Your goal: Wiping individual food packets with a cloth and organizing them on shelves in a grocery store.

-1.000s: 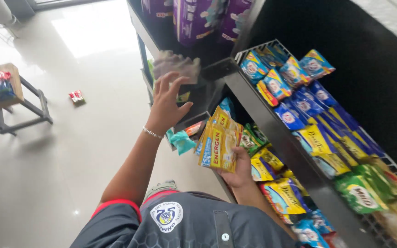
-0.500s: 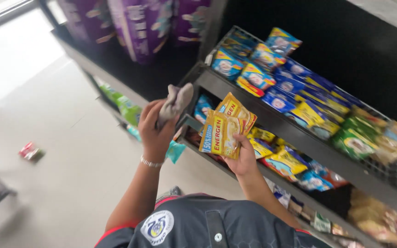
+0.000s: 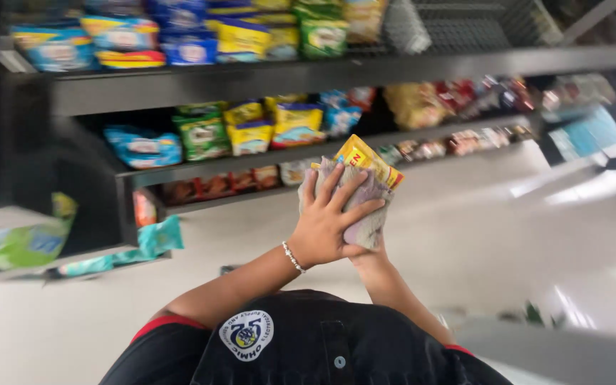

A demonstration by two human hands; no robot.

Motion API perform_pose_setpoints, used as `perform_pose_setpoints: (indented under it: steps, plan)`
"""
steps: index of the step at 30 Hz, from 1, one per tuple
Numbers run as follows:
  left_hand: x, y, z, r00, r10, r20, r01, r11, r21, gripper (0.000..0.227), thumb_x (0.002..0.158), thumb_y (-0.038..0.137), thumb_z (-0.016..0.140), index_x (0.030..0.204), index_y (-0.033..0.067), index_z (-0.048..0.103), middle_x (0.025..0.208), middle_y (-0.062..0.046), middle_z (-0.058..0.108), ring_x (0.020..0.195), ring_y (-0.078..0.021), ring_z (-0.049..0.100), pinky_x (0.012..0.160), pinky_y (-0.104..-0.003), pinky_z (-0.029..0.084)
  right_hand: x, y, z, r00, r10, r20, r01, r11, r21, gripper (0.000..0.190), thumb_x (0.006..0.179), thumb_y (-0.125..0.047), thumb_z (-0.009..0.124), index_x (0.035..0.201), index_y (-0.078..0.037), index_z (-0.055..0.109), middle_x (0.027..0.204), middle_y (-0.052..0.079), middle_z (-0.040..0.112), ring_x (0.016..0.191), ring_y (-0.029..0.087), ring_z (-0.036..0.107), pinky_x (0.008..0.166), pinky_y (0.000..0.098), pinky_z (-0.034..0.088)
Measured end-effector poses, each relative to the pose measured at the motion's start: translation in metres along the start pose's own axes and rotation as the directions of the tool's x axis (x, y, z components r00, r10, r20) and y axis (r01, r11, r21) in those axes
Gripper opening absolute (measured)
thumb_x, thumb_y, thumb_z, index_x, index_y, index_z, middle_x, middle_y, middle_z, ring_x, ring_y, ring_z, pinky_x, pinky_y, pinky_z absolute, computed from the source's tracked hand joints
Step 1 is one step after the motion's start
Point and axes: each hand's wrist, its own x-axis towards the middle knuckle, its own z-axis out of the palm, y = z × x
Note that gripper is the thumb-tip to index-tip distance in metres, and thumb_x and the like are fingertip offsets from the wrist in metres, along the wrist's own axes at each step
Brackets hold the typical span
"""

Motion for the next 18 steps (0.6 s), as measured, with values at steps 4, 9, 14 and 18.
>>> perform_pose_setpoints:
  steps: [4,9,14,18]
  plan:
    - [0.022,0.064,0.029,0.999,0.012,0.051,-0.004,0.989,-0.149,0.074,0.074,0.067,0.071,0.140,0.0354,0.058,0.160,-0.011,0.041,0.149,-0.0480,0.032,0.117,-0.069,0.020,-0.084,-0.038,-0.041,0.895,-0.067,-0.441,0.039,0.997,-0.072,0.058,0.106,-0.038,0.039,0.159,-0.017,0.028,0.158,0.008,0.041,0.145,0.029,0.043,0.118,0.0524,0.037]
    - [0.025,0.095,0.042,0.885,-0.275,0.376,0.445,0.738,-0.508,0.066,0.084,0.045,0.073,0.145,0.0259,0.055,0.149,-0.012,0.052,0.134,-0.0389,0.055,0.107,-0.043,0.050,-0.165,-0.065,-0.025,0.852,-0.312,-0.422,0.272,0.950,-0.152,0.052,0.110,-0.028,0.046,0.157,-0.010,0.034,0.155,0.008,0.046,0.145,0.026,0.046,0.123,0.0510,0.036]
    - [0.028,0.124,0.037,0.807,-0.416,0.419,0.586,0.479,-0.654,0.066,0.084,0.046,0.077,0.141,0.0162,0.061,0.143,-0.016,0.053,0.123,-0.0437,0.058,0.100,-0.046,0.048,-0.226,-0.087,-0.019,0.769,-0.350,-0.534,0.389,0.920,-0.043,0.056,0.107,-0.036,0.046,0.156,-0.013,0.035,0.154,0.007,0.048,0.142,0.026,0.047,0.118,0.0513,0.038]
    - [0.031,0.183,0.003,0.997,-0.017,0.070,0.054,0.814,-0.578,0.086,0.070,0.057,0.084,0.140,0.0155,0.058,0.153,-0.017,0.044,0.142,-0.0427,0.042,0.117,-0.057,0.033,-0.266,-0.093,-0.051,0.692,-0.418,-0.589,0.454,0.886,-0.095,0.057,0.111,-0.039,0.047,0.158,-0.010,0.036,0.152,0.012,0.047,0.138,0.030,0.048,0.114,0.0563,0.040]
